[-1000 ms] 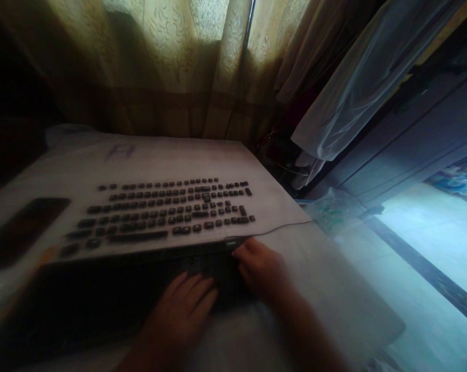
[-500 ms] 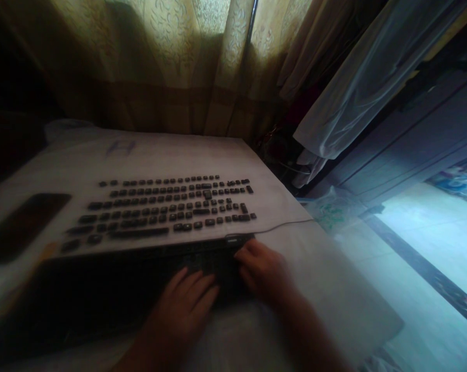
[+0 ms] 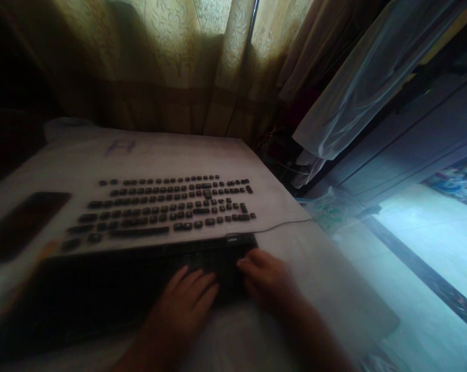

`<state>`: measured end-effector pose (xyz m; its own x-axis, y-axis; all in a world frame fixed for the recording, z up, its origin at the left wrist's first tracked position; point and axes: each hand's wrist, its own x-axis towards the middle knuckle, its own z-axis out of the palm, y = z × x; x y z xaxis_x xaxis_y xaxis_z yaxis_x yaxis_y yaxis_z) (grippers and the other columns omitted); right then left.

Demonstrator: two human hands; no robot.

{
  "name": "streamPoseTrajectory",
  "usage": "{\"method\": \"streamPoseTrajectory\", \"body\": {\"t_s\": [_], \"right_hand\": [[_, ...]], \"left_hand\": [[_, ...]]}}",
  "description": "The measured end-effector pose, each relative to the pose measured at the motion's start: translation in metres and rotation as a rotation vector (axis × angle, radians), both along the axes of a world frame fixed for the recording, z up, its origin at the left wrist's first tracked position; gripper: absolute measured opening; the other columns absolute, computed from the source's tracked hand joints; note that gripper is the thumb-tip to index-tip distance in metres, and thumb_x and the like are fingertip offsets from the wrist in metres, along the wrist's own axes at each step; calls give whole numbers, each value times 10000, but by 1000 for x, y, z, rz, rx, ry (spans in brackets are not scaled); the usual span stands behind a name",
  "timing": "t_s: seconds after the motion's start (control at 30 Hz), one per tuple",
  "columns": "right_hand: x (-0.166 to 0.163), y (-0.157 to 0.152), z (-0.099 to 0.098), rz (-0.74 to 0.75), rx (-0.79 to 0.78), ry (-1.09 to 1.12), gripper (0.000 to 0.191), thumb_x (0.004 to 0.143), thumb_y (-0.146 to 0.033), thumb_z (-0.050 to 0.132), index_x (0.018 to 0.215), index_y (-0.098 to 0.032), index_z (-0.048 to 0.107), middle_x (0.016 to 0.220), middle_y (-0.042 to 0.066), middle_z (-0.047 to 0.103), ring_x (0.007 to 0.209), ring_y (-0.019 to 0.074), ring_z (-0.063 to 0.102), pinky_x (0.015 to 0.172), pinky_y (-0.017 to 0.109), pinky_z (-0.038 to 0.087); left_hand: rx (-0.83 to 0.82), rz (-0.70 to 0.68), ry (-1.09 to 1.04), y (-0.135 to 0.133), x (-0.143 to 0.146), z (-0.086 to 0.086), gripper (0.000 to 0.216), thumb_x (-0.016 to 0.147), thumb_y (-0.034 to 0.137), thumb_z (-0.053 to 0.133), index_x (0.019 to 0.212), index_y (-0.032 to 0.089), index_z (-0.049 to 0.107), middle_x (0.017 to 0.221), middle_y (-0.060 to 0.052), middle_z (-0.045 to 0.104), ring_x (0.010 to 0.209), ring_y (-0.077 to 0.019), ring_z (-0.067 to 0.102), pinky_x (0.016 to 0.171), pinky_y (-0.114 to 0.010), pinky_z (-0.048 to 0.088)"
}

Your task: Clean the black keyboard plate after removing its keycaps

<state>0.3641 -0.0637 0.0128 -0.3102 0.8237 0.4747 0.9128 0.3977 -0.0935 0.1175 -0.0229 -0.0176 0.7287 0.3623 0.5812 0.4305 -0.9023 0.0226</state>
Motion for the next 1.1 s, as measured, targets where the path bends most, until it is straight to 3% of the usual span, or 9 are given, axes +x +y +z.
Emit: {"method": "streamPoseTrajectory", "body": {"t_s": [0.23, 0.4, 0.53, 0.77, 0.9, 1.1], "right_hand": [[0, -11, -1, 27, -43, 27, 232, 866, -76, 457, 819, -168, 665, 727, 28, 541, 578, 145, 443, 512, 272, 300], [4, -16, -5, 24, -92, 66, 235, 866, -96, 468, 914, -174, 685, 769, 32, 557, 612, 145, 474, 536, 256, 333], [3, -21, -6, 19, -126, 91, 211, 837, -91, 482, 867, -186, 669, 753, 23, 549, 608, 140, 465, 541, 251, 339], [10, -24, 6, 55, -227, 232, 230, 796, -78, 503, 849, -203, 689, 777, 19, 587, 642, 134, 555, 573, 233, 403], [21, -7, 9, -59, -160, 270, 300, 824, -85, 499, 986, -200, 723, 861, 44, 631, 705, 148, 625, 636, 240, 479], [18, 15, 3, -199, -171, 5, 315, 813, -63, 543, 1022, -200, 735, 897, 62, 665, 736, 176, 632, 637, 252, 472]], "left_hand": [[-35, 1, 19, -1, -2, -5, 284, 999, 201, 492, 1220, 228, 668, 1225, -13, 748, 1102, -190, 692, 1033, -416, 513], [-18, 2, 24, -1, -2, -3, 291, 1004, 203, 475, 1217, 232, 672, 1224, -14, 748, 1110, -190, 689, 1039, -422, 510], [-26, 3, 23, -2, -1, -4, 295, 1003, 195, 469, 1213, 233, 674, 1214, -14, 751, 1100, -187, 690, 1041, -423, 505], [-42, 24, -26, -4, 2, -4, 312, 1028, 215, 413, 1186, 234, 681, 1187, -11, 762, 1070, -191, 706, 1012, -434, 515], [-48, -3, 22, -1, -1, -3, 298, 1007, 207, 475, 1235, 240, 663, 1230, -18, 747, 1106, -193, 695, 1037, -432, 507], [-42, 1, 26, -1, -2, -5, 292, 997, 204, 489, 1229, 236, 664, 1223, -18, 750, 1103, -201, 699, 1020, -434, 524]]}}
